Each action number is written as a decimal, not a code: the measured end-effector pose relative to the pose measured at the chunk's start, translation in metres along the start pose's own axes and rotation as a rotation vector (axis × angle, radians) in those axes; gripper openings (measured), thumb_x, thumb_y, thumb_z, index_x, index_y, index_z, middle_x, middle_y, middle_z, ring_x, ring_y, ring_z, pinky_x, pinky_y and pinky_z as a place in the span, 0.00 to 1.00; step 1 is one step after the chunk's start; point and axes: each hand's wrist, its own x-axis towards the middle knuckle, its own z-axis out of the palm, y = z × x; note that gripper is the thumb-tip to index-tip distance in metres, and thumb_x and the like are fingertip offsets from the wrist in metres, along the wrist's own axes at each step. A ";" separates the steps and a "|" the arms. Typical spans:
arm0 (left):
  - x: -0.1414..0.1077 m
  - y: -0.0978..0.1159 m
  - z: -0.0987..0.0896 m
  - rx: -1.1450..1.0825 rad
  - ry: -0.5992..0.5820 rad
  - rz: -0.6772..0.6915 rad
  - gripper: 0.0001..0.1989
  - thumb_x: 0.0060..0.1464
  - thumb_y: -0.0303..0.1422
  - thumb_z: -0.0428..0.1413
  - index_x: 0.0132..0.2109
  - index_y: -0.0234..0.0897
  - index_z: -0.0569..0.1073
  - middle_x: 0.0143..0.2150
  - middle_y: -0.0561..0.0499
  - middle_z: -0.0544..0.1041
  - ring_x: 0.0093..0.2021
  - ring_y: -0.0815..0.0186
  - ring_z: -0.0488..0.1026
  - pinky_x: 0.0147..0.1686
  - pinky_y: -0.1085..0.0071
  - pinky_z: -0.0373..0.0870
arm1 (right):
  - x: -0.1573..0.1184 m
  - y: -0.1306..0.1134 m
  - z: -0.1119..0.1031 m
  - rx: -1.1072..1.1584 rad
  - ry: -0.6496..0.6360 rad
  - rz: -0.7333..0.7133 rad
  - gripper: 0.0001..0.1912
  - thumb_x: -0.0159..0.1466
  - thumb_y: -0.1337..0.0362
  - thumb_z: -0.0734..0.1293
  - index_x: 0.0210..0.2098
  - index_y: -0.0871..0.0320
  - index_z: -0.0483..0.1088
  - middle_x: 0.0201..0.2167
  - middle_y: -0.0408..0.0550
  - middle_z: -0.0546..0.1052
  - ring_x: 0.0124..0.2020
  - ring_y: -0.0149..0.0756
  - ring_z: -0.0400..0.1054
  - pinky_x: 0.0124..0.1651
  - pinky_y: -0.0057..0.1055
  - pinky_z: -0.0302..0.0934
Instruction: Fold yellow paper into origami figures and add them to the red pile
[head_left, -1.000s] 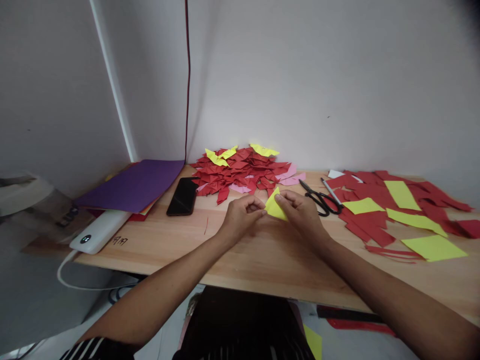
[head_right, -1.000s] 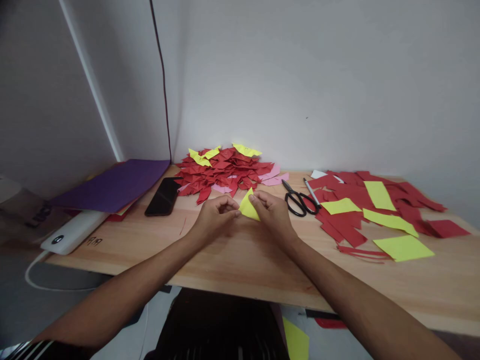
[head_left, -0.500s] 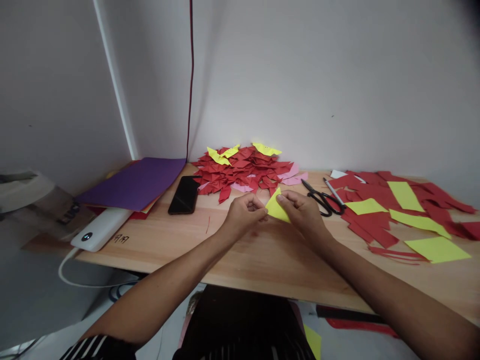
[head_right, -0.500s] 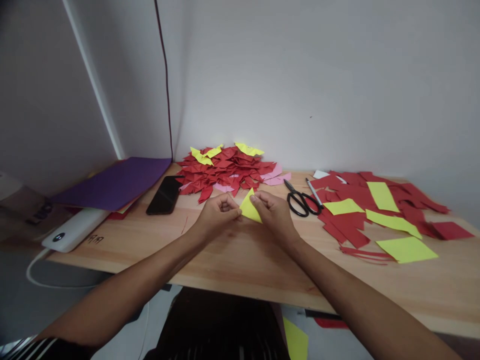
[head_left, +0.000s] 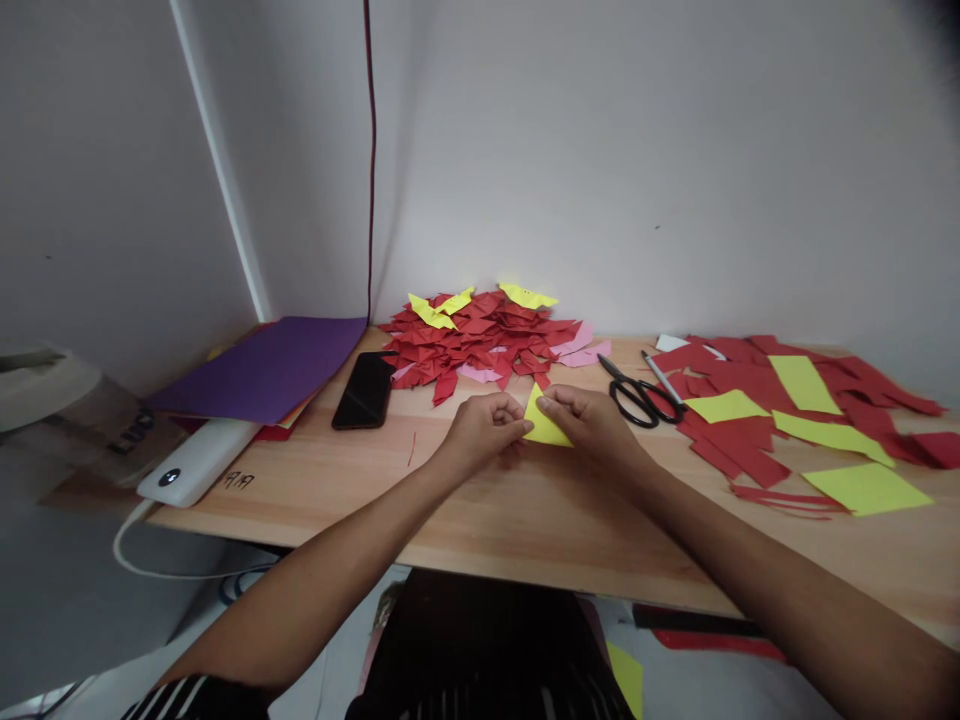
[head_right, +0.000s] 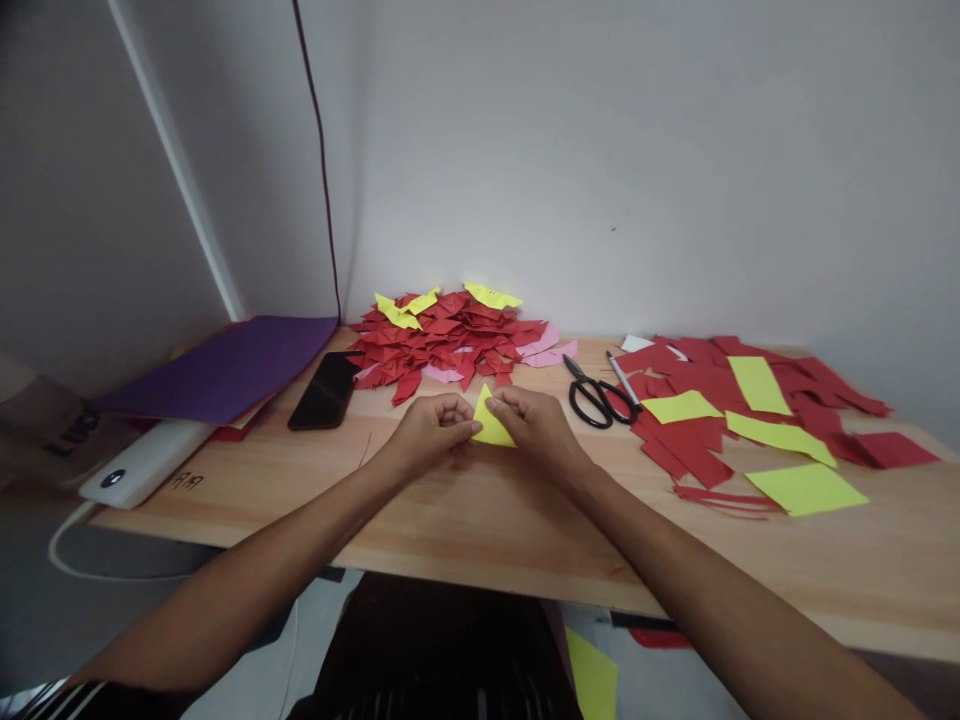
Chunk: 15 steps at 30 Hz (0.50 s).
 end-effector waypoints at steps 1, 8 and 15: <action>-0.001 0.001 0.000 0.022 0.006 0.010 0.09 0.47 0.34 0.60 0.31 0.34 0.69 0.22 0.54 0.72 0.19 0.72 0.68 0.21 0.77 0.62 | 0.000 0.000 0.000 0.009 -0.004 0.002 0.18 0.64 0.54 0.60 0.22 0.57 0.61 0.19 0.40 0.60 0.23 0.29 0.53 0.26 0.28 0.47; -0.005 0.011 0.001 0.267 0.124 0.184 0.06 0.50 0.29 0.55 0.27 0.35 0.67 0.22 0.56 0.67 0.24 0.72 0.63 0.26 0.76 0.58 | 0.005 0.009 0.005 0.253 -0.210 0.119 0.14 0.56 0.53 0.69 0.27 0.57 0.67 0.24 0.40 0.70 0.25 0.30 0.61 0.26 0.26 0.51; -0.007 0.010 0.001 0.312 0.165 0.206 0.05 0.51 0.28 0.54 0.29 0.36 0.65 0.22 0.57 0.65 0.25 0.72 0.62 0.26 0.76 0.56 | 0.006 0.010 0.004 0.339 -0.306 0.201 0.14 0.53 0.53 0.71 0.29 0.58 0.72 0.24 0.43 0.76 0.24 0.32 0.66 0.28 0.27 0.56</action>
